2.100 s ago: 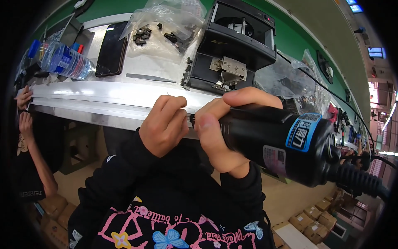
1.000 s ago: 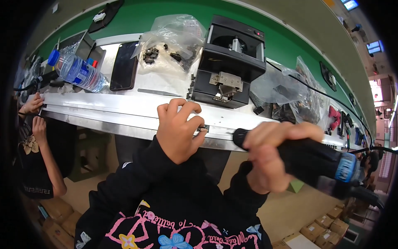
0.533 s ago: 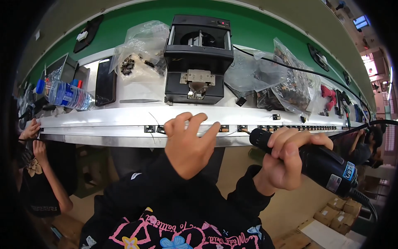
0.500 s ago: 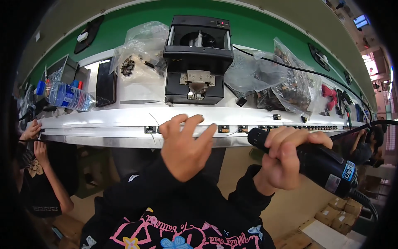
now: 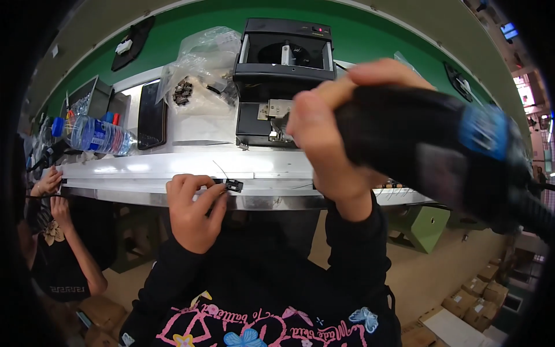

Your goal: Screw components into a long LED light strip rail using an electric screwdriver.

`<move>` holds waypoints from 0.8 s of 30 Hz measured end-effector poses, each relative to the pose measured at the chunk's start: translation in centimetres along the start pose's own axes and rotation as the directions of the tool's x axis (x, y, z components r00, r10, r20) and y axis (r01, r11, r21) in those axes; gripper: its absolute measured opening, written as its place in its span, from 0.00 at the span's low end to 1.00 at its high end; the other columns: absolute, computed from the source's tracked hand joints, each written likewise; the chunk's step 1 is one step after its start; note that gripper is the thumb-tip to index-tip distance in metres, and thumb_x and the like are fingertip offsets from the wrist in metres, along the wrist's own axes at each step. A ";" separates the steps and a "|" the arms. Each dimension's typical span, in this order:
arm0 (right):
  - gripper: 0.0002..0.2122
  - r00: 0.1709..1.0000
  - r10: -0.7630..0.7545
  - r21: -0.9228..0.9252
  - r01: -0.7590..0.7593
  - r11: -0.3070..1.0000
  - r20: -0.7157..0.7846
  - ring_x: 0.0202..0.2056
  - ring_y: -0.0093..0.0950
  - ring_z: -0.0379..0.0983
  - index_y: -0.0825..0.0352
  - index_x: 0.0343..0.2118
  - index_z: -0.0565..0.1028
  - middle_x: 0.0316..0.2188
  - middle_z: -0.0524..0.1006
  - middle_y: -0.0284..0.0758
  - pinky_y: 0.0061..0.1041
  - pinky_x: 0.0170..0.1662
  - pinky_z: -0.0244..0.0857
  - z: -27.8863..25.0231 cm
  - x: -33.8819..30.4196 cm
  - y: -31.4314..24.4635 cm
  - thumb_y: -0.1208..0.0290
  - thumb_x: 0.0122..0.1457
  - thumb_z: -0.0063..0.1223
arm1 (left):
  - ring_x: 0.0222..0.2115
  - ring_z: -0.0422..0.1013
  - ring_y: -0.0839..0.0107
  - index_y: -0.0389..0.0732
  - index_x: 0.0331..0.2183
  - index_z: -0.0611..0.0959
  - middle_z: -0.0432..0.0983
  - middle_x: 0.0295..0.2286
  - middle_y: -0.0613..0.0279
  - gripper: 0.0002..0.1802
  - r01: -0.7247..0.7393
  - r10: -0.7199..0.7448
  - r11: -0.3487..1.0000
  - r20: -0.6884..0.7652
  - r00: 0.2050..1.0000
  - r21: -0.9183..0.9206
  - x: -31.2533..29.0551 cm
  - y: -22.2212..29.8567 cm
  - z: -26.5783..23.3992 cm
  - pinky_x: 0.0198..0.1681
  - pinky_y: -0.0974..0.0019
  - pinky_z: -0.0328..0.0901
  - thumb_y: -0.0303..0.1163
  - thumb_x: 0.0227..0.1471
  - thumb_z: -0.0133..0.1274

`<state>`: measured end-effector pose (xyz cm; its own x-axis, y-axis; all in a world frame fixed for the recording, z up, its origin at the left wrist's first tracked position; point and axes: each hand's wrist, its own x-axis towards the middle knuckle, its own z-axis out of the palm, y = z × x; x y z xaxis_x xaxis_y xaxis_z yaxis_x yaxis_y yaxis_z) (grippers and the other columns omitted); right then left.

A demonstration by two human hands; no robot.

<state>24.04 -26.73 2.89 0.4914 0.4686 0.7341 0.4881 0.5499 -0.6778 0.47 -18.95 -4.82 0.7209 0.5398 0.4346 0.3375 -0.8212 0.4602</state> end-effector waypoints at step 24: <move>0.22 0.976 0.134 0.026 -0.131 0.991 -0.170 0.14 0.21 0.60 0.73 0.57 0.63 0.17 0.67 0.33 0.28 0.22 0.63 2.2 -0.6 -3.4 0.84 0.58 0.49 | 0.34 0.77 0.47 0.34 0.31 0.88 0.81 0.28 0.46 0.09 -0.075 0.085 0.996 0.452 0.888 -0.041 10.8 -5.6 2.9 0.42 0.51 0.70 0.30 0.49 0.61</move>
<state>20.51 -27.38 4.85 0.6676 0.4140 0.6189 0.4000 0.5016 -0.7670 8.13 -9.06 -5.00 0.9424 0.3259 0.0748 0.2580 -0.8509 0.4576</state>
